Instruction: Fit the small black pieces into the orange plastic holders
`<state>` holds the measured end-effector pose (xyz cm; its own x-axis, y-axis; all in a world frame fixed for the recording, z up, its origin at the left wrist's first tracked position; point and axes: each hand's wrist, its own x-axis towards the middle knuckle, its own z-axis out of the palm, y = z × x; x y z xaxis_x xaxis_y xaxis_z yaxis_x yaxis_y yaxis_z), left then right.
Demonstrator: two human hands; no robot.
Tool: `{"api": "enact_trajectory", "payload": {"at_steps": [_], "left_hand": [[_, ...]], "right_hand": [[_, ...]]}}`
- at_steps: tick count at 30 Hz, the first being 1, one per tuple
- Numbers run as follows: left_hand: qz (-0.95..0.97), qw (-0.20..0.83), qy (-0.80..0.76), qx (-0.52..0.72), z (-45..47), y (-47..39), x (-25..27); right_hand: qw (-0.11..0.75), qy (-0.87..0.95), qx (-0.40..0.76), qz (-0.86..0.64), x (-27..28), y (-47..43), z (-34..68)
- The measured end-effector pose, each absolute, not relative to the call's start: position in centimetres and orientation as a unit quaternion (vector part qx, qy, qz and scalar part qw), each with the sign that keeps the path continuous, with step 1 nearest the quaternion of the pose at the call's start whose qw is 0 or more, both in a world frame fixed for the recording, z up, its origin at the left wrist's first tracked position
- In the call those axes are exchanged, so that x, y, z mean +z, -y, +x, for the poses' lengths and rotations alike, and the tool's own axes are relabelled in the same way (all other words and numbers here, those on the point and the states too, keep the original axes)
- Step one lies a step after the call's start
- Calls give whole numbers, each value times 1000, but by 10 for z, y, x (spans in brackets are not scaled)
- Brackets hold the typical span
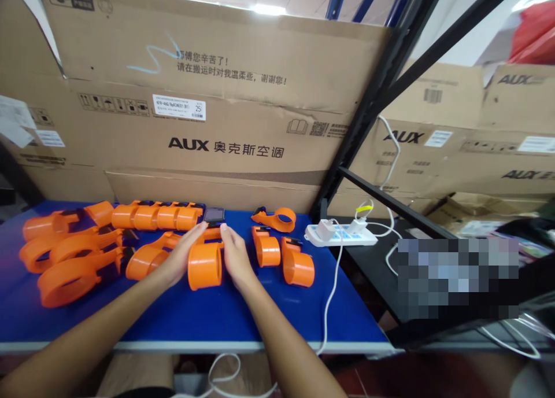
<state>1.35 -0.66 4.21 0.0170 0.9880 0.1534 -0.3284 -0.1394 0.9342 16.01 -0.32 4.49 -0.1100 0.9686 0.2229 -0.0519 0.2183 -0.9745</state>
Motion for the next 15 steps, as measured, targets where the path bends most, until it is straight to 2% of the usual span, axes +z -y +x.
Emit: {"api": "enact_trajectory", "payload": {"at_steps": [10,15], "left_hand": [[404,508,-367,666,4,-14,16],[401,502,-361,676,3,-11,14]], "right_hand": [[491,549,530,-420,32,7,155],[474,564,510,-443,30,9,155]]}}
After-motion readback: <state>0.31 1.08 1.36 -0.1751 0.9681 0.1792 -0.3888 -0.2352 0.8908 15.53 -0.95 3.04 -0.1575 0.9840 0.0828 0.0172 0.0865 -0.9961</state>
